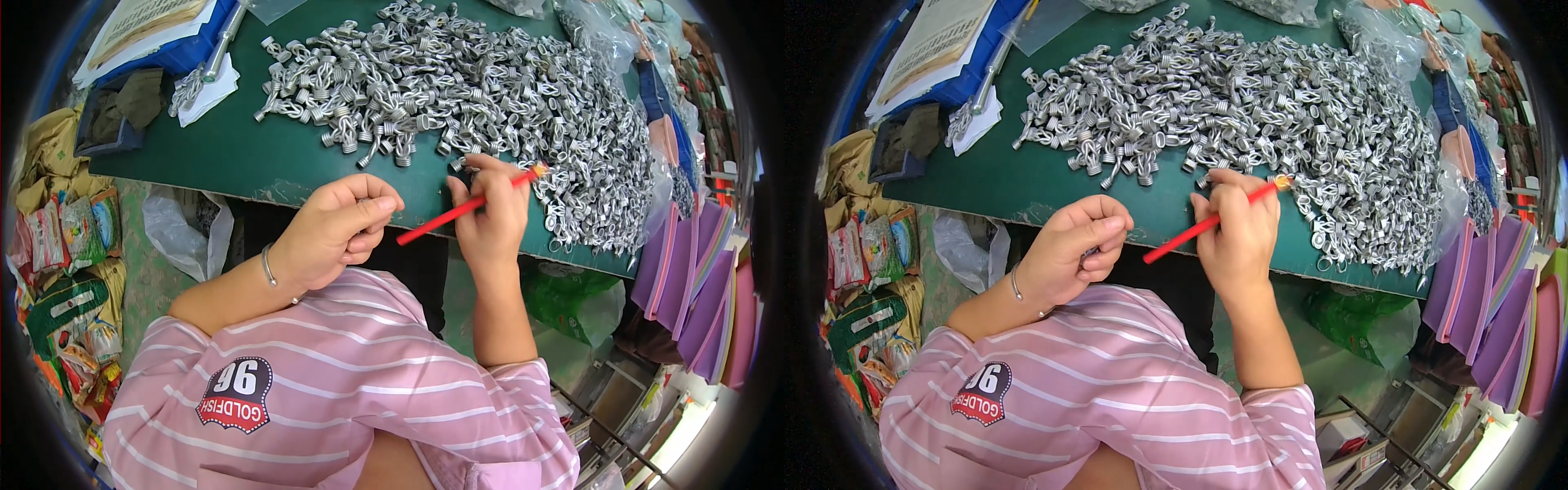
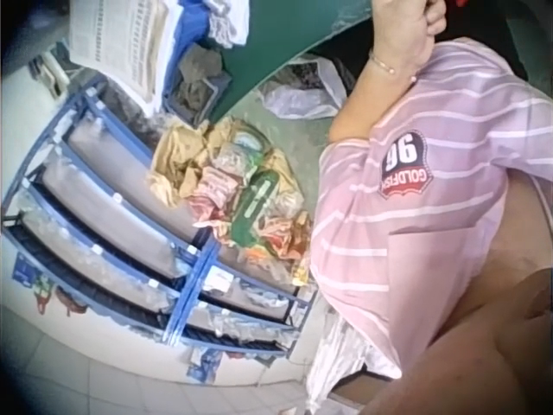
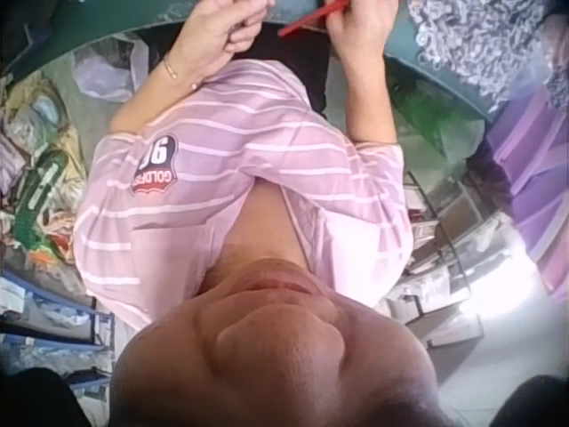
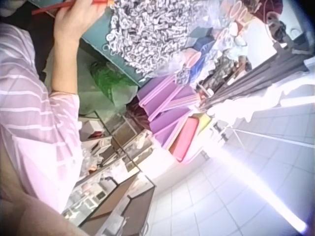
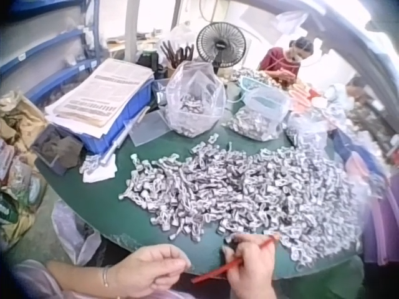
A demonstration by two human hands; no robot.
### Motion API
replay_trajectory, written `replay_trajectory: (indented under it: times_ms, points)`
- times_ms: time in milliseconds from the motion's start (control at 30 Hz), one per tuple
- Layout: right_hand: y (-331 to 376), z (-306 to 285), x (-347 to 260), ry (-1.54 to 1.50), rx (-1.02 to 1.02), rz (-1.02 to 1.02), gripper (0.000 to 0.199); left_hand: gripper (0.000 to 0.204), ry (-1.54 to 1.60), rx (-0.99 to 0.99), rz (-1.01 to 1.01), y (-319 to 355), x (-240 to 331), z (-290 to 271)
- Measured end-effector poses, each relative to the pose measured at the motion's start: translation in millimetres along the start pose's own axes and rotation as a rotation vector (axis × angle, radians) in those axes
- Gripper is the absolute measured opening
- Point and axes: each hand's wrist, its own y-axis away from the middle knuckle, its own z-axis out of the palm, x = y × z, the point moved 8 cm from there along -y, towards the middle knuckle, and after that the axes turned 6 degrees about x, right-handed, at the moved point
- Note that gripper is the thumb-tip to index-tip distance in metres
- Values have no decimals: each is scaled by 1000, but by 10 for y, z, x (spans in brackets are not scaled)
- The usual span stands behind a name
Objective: The person picks up metal components one at a time from a large pile on a green table, aligns or attaches small pieces together by hand, and continues sorting or assembling them while using a red pointer tool occasionally.
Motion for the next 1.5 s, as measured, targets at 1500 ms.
replay_trajectory:
  times_ms: [1500]
  points:
    - [161,-161,-515,-786,43,-35,32,25,-72,8,101,-14,27,89]
